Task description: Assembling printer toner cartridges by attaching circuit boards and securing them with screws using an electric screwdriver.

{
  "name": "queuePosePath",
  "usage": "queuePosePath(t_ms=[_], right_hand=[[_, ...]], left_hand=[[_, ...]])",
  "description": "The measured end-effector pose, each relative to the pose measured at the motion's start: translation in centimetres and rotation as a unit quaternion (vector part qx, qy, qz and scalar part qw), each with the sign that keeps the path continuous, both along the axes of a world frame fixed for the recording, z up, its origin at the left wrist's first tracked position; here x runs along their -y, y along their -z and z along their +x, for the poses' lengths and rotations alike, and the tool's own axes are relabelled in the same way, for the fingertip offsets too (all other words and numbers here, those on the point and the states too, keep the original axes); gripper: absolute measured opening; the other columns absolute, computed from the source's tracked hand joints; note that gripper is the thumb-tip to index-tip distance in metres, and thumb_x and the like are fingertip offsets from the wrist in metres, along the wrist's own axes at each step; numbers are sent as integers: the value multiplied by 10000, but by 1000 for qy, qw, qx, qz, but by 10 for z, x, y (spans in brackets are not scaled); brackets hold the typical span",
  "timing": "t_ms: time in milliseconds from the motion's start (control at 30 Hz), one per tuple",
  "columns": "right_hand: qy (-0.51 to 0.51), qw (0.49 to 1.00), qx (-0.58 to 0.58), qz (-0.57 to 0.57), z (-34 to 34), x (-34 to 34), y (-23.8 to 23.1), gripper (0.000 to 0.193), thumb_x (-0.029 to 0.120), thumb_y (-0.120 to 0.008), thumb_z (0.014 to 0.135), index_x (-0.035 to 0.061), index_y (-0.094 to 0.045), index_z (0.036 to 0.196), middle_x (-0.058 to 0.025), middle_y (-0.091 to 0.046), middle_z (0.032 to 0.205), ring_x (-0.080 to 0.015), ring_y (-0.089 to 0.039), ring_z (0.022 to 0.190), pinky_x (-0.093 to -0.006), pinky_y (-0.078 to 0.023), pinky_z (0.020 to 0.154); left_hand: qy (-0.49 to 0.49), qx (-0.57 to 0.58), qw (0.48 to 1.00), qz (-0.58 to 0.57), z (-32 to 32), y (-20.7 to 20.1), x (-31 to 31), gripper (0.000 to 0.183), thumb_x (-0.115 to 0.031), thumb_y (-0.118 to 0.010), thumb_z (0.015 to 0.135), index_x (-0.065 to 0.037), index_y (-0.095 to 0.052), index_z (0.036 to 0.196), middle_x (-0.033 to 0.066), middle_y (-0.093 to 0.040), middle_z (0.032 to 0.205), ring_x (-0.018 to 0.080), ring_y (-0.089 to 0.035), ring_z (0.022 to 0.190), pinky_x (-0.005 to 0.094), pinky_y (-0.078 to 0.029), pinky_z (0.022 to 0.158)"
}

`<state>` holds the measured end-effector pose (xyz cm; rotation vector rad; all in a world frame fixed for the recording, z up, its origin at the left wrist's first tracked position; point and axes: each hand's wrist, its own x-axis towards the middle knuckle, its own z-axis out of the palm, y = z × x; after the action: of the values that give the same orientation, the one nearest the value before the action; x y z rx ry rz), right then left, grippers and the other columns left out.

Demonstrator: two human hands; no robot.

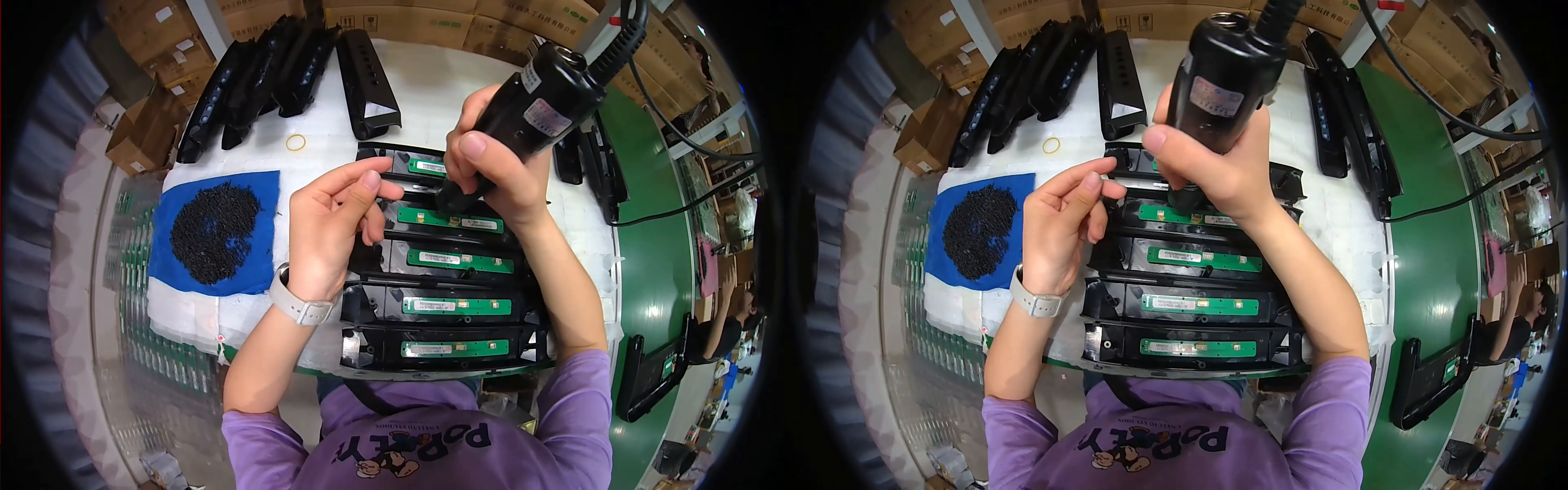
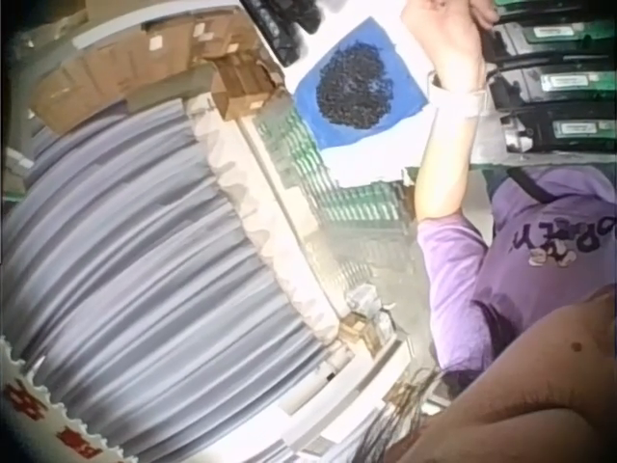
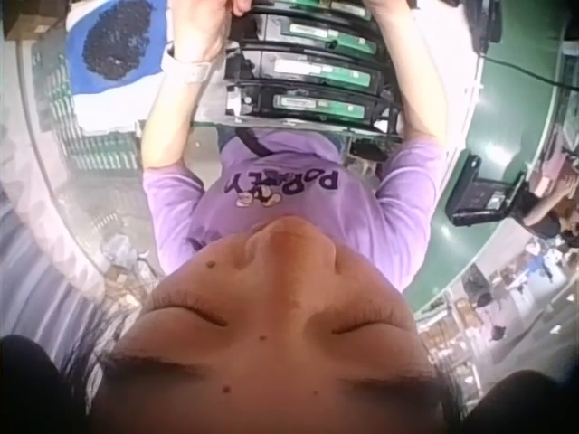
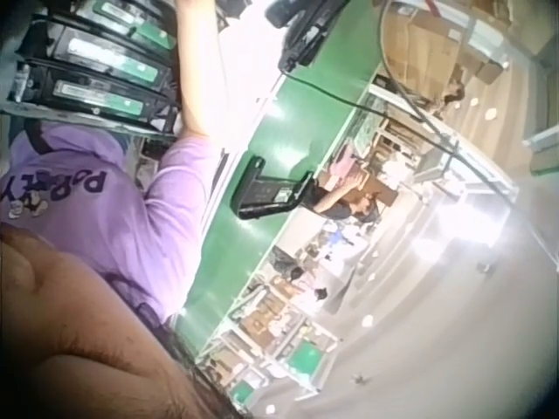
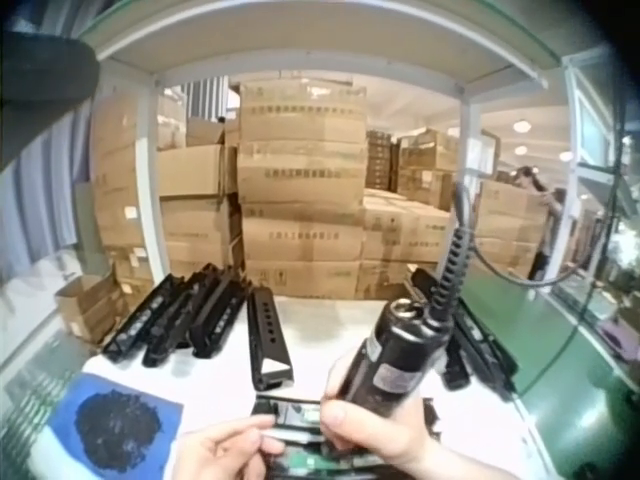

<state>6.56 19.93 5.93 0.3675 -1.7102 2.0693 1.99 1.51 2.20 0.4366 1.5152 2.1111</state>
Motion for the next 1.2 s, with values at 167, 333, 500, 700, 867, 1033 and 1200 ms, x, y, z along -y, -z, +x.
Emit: queuePosePath(t_ms=[167,333,500,700,867,1033,1200], right_hand=[[18,999,13,23,-4,2,-2,131,61,-656,756,14,-543,709,-5,-515,534,-72,-480,433,-203,-356,411],[12,999,42,21,-1,-4,-8,148,83,-683,740,8,-566,686,-6,-541,553,-58,-492,464,-204,-360,429],[6,999,30,32,11,6,-9,144,72,-700,710,7,-582,764,6,-572,654,-43,-514,560,-199,-396,501],[-50,993,-54,-91,24,-7,-22,225,112,-587,798,33,-467,971,-51,-475,582,-131,-457,423,-271,-398,452],[-60,969,-142,-192,34,-12,-39,246,247,-529,840,69,-465,999,-24,-454,580,-130,-432,419,-316,-417,501],[-41,965,-149,-214,39,-13,-41,254,295,-524,848,88,-479,988,-9,-463,586,-129,-437,420,-315,-416,494],[-28,969,-149,-197,42,-5,-39,257,295,-522,849,84,-472,989,-13,-461,588,-128,-430,416,-319,-419,495]], left_hand=[[10,10,1000,0,-3,5,-4,228,-123,-562,907,33,-601,1069,89,-659,860,74,-529,578,190,-424,540],[11,19,1000,-5,2,6,-15,207,-91,-562,901,32,-588,1066,111,-658,886,117,-612,714,219,-485,642],[16,34,998,-46,6,8,-10,160,-109,-559,907,37,-594,960,103,-637,749,114,-564,527,199,-438,473],[53,-5,997,-51,12,9,-9,256,-221,-509,947,9,-578,857,13,-515,551,62,-412,404,184,-294,380],[52,-11,999,14,20,7,-14,151,-146,-570,908,5,-570,910,48,-588,680,90,-517,515,191,-408,472],[79,28,995,62,22,6,-14,111,-72,-610,868,5,-570,938,81,-622,768,116,-580,599,211,-473,551],[92,38,993,63,22,9,-9,114,-50,-614,858,11,-570,944,105,-639,808,137,-613,637,230,-507,593]])
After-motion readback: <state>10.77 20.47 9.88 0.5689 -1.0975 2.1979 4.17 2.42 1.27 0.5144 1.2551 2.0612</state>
